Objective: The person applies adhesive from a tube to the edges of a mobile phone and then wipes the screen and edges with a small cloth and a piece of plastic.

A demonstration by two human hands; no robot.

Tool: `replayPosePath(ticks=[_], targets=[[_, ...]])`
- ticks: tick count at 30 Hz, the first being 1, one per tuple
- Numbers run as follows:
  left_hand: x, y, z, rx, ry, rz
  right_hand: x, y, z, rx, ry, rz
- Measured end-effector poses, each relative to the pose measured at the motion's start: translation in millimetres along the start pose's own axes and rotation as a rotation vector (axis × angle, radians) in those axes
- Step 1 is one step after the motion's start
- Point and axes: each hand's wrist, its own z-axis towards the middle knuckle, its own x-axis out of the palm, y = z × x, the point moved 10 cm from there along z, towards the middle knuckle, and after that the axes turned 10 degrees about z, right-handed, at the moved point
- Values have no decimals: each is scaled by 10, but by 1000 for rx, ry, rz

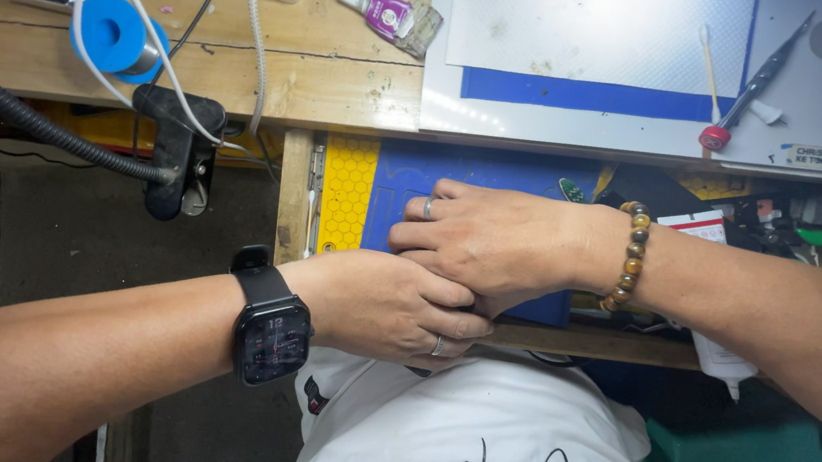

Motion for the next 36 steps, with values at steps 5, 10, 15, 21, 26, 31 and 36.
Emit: replayPosePath(ticks=[5, 10, 15, 21, 26, 31, 36], targets=[[65, -40, 43, 80, 42, 6, -11, 12, 12, -15, -7, -9], [80, -51, 62, 105, 61, 28, -9, 13, 2, -10, -18, -12], [61, -67, 56, 109, 166, 52, -51, 17, -28, 1, -47, -26], [-100, -17, 102, 79, 108, 176, -274, 71, -146, 5, -168, -26], [-125, -18, 108, 104, 158, 209, -601, 106, -626, 169, -296, 32], [-223, 78, 104, -34, 86, 108, -711, 205, -1270, 469, -499, -85], [-236, 143, 78, -154, 124, 103, -640, 366, -2016, 701, -778, -182]])
